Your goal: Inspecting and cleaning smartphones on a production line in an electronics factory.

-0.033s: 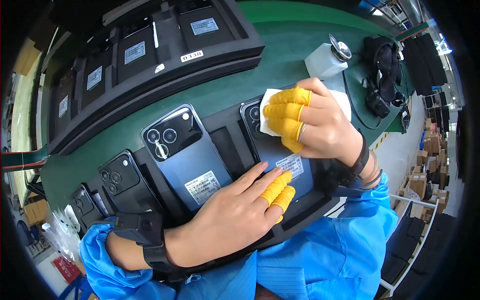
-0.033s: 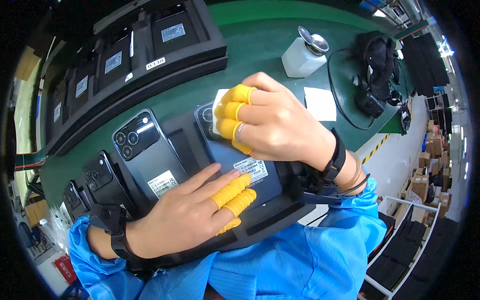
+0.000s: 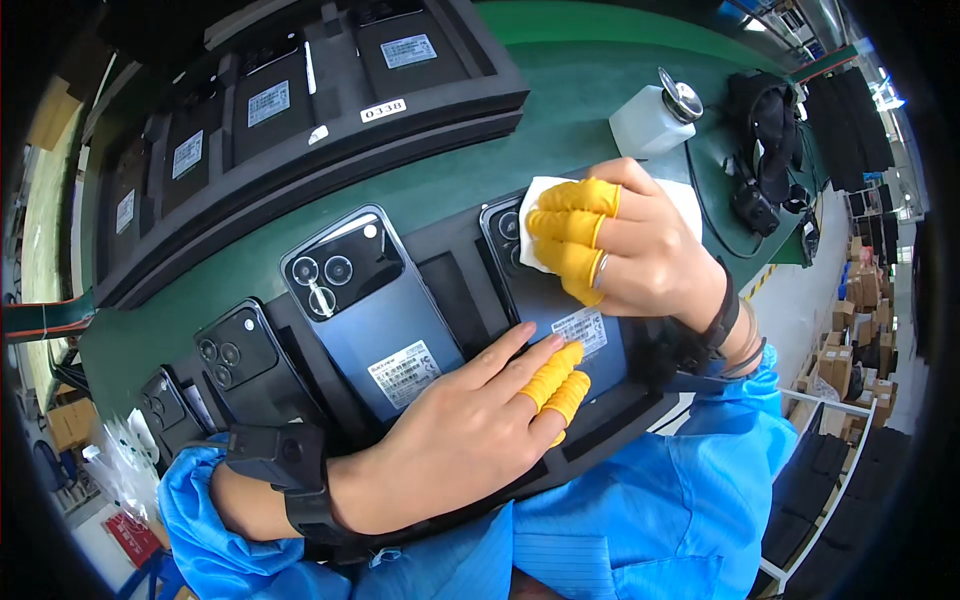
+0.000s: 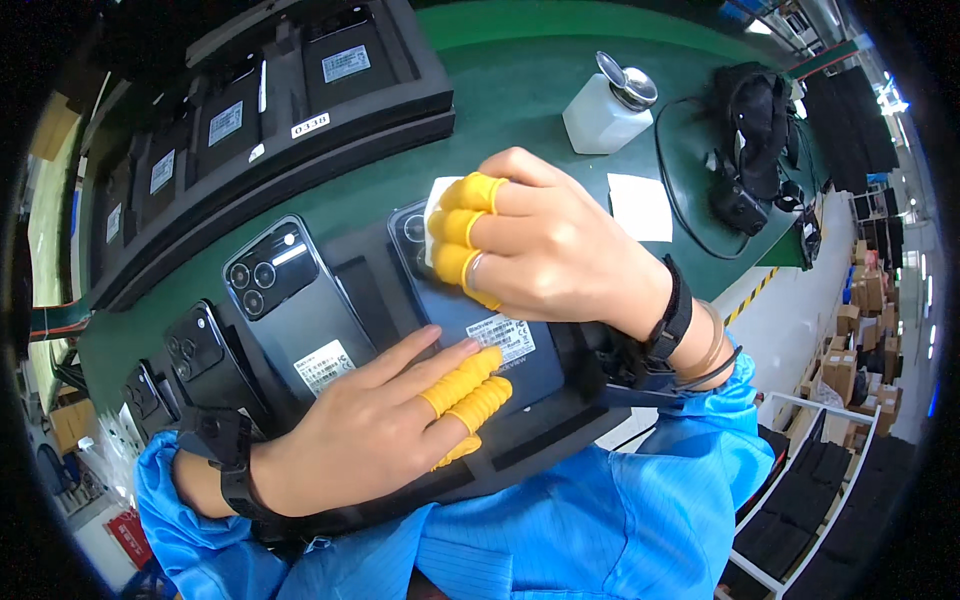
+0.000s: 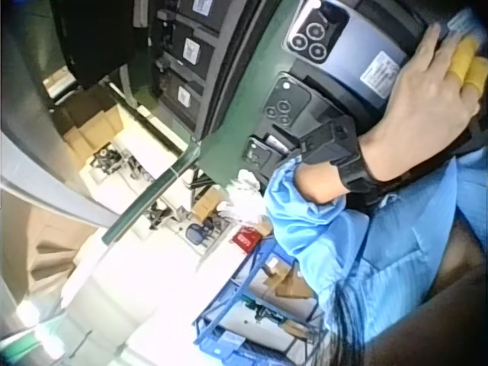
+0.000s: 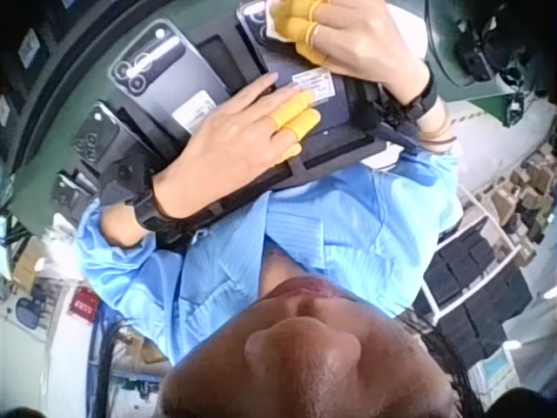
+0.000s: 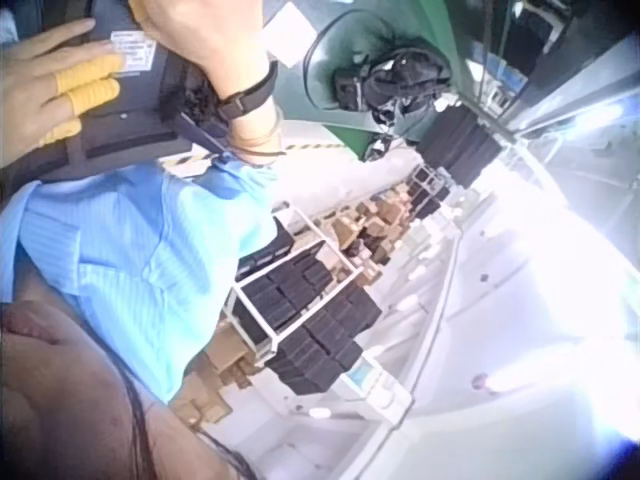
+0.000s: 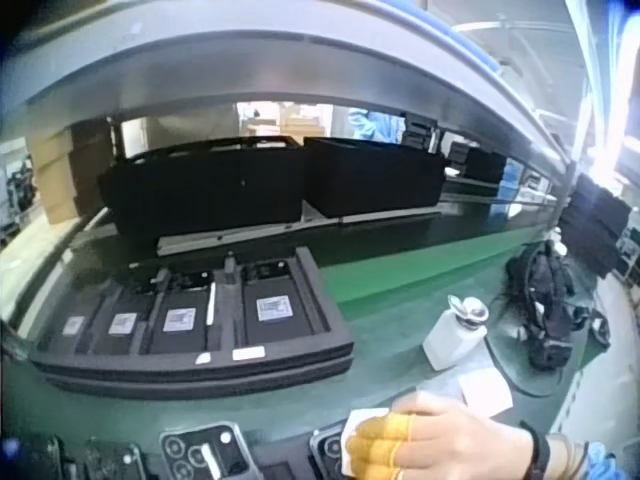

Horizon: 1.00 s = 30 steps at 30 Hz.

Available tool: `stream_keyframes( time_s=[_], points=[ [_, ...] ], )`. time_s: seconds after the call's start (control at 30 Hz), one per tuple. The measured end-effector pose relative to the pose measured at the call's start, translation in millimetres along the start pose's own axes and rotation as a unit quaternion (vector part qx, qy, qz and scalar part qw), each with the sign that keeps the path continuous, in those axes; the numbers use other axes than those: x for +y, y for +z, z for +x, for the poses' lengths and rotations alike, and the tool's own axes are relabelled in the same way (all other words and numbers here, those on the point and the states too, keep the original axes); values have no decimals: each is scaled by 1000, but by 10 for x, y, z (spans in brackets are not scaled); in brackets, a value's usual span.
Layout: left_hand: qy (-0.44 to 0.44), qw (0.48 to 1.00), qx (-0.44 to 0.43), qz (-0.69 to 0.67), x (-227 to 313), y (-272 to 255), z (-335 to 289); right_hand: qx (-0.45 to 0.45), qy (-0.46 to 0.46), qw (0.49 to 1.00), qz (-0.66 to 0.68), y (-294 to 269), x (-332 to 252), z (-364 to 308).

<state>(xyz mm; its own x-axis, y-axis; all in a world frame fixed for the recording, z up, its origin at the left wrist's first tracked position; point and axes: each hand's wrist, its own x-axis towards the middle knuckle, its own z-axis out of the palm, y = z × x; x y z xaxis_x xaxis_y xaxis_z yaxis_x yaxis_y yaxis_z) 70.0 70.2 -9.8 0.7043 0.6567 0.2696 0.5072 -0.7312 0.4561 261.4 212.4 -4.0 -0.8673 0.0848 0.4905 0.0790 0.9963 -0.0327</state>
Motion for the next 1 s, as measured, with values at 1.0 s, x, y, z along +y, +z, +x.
stream_keyframes(
  time_s=[1.0],
  points=[
    [12,1000,26,7,-14,11,-14,-16,-104,992,67,66,164,185]
  ],
)
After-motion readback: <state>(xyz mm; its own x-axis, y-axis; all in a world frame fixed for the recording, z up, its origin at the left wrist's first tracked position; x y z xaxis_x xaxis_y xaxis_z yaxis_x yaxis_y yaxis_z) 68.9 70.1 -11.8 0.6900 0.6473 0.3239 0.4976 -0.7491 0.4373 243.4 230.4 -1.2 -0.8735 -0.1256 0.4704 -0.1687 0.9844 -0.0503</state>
